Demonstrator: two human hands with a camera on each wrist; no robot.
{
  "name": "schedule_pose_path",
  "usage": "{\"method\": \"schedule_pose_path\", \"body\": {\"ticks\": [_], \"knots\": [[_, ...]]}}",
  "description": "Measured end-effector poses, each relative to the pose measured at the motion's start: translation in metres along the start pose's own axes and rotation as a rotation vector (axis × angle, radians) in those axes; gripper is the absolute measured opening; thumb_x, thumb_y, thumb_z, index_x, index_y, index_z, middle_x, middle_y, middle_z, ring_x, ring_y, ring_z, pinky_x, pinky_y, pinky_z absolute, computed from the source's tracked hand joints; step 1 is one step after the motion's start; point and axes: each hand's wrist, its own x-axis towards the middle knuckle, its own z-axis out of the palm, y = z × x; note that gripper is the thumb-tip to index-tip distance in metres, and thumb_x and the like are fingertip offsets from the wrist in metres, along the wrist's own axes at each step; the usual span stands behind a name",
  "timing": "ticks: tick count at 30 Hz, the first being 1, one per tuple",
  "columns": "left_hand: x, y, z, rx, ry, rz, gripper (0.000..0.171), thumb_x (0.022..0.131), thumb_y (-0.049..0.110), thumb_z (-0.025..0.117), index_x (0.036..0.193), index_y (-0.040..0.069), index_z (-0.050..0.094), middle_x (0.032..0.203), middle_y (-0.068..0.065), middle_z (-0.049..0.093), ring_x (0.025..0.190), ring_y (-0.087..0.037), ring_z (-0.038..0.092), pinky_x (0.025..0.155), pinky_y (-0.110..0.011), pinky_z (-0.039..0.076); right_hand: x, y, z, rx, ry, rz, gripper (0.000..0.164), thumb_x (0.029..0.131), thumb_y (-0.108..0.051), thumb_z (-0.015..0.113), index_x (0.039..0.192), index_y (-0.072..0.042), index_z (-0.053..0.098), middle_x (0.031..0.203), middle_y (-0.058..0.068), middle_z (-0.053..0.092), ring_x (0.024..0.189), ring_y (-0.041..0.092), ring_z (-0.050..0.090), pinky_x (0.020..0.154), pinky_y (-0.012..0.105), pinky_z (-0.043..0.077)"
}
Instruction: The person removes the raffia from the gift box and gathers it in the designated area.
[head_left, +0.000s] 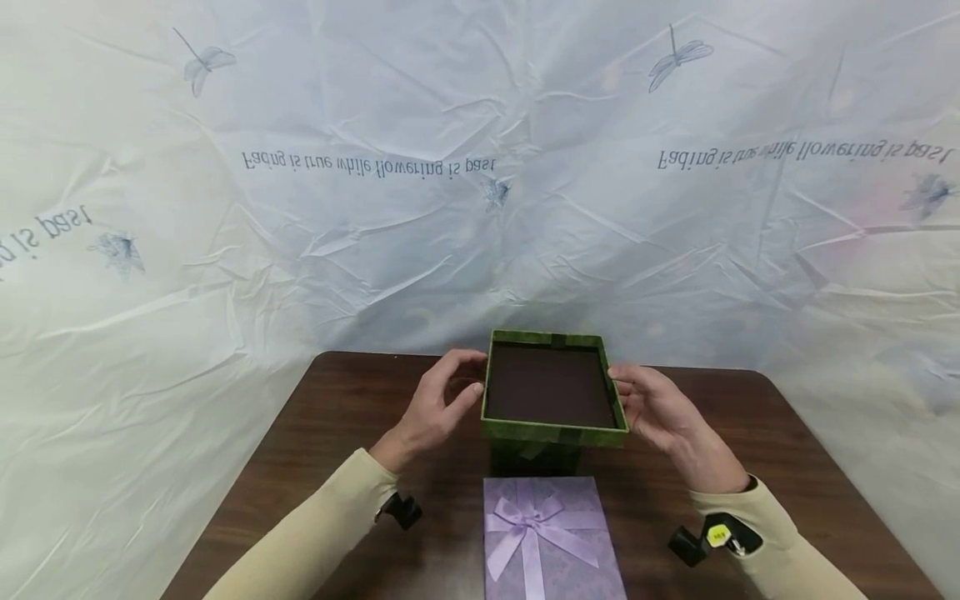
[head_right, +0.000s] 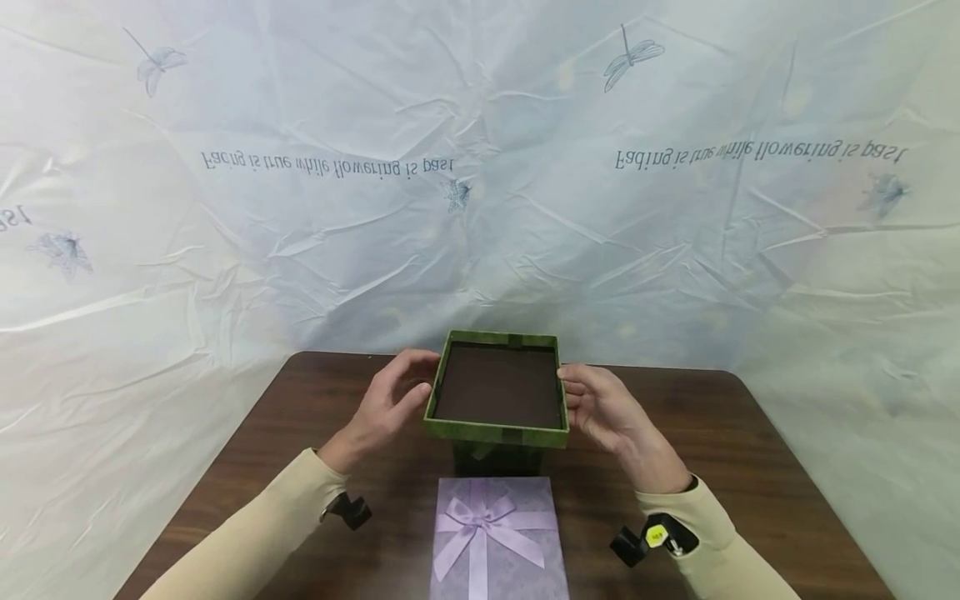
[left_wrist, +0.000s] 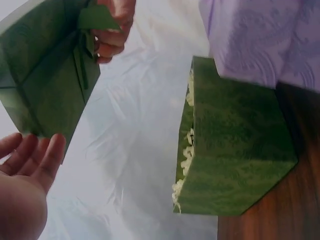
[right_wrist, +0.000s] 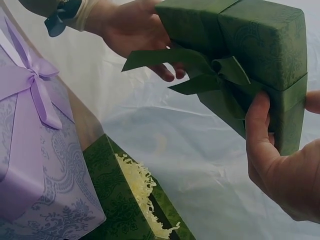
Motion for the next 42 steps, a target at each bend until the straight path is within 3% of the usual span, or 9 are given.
{"method": "schedule_pose_path", "body": {"ticks": [5,11,16,20,23,29,37,42], "knots": [[-0.002,-0.008,0.003,-0.024,0.01,-0.127,0.033,0.096,-0.003,0.053,0.128,-0.008,0.051,0.118,-0.023,0.058,0.108,-0.033,0.057,0.09,-0.038,0.053,-0.001,-0.001,0.0,-0.011,-0.007,-0.009,0.038,0.105,-0.004,0.028,0.118,-0.004,0.064,0.107,0.011,0.066,0.095,0.021,0.067,0.079,0.029,0.06],[0.0,-0.013,0.003,-0.142,0.022,-0.335,0.034,0.097,0.014,0.059,0.127,0.0,0.056,0.118,-0.018,0.059,0.104,-0.022,0.057,0.085,-0.026,0.054,-0.001,-0.001,0.0,-0.032,-0.004,-0.022,0.036,0.105,-0.003,0.029,0.122,-0.004,0.06,0.108,0.01,0.066,0.095,0.02,0.067,0.079,0.03,0.06],[0.003,-0.013,0.0,-0.283,0.01,-0.477,0.038,0.095,0.015,0.063,0.127,-0.004,0.054,0.116,-0.018,0.057,0.097,-0.016,0.06,0.083,-0.033,0.057,0.0,0.001,-0.001,-0.085,0.008,-0.049,0.036,0.105,-0.003,0.029,0.124,-0.004,0.06,0.111,0.009,0.066,0.098,0.019,0.066,0.082,0.033,0.059],[0.004,-0.013,-0.001,-0.428,-0.022,-0.572,0.043,0.096,0.013,0.06,0.13,-0.009,0.048,0.115,-0.013,0.054,0.099,-0.015,0.059,0.09,-0.043,0.054,0.0,0.002,-0.002,-0.096,0.01,-0.052,0.036,0.105,-0.003,0.029,0.123,-0.004,0.061,0.109,0.008,0.067,0.097,0.019,0.067,0.082,0.033,0.06],[0.005,-0.015,-0.002,-0.525,-0.03,-0.64,0.045,0.095,0.014,0.06,0.131,-0.008,0.046,0.112,-0.007,0.052,0.097,-0.015,0.058,0.091,-0.042,0.052,0.001,0.003,-0.003,-0.098,0.019,-0.052,0.035,0.105,-0.003,0.03,0.122,-0.004,0.061,0.108,0.008,0.068,0.096,0.019,0.067,0.082,0.033,0.06],[0.006,-0.019,-0.003,-0.642,-0.036,-0.722,0.04,0.093,0.015,0.061,0.125,-0.006,0.049,0.104,-0.004,0.056,0.087,-0.016,0.062,0.081,-0.033,0.054,0.002,0.004,-0.005,-0.113,0.062,-0.037,0.03,0.105,-0.004,0.033,0.123,-0.004,0.057,0.107,0.007,0.067,0.093,0.017,0.067,0.081,0.032,0.059],[0.007,-0.02,-0.003,-0.78,-0.044,-0.747,0.021,0.095,0.01,0.056,0.113,0.002,0.052,0.089,-0.001,0.066,0.078,-0.013,0.066,0.073,-0.029,0.055,0.005,0.006,-0.005,-0.131,0.075,-0.033,0.029,0.104,-0.005,0.035,0.122,-0.006,0.058,0.106,0.005,0.067,0.092,0.016,0.066,0.081,0.031,0.059],[0.005,-0.022,-0.005,-0.828,-0.062,-0.76,0.014,0.095,0.008,0.055,0.108,0.004,0.053,0.082,0.0,0.068,0.074,-0.013,0.066,0.07,-0.029,0.054,0.008,0.007,-0.004,-0.142,0.081,-0.017,0.027,0.104,-0.006,0.036,0.127,-0.006,0.049,0.111,0.005,0.065,0.096,0.016,0.065,0.084,0.032,0.058]]}}
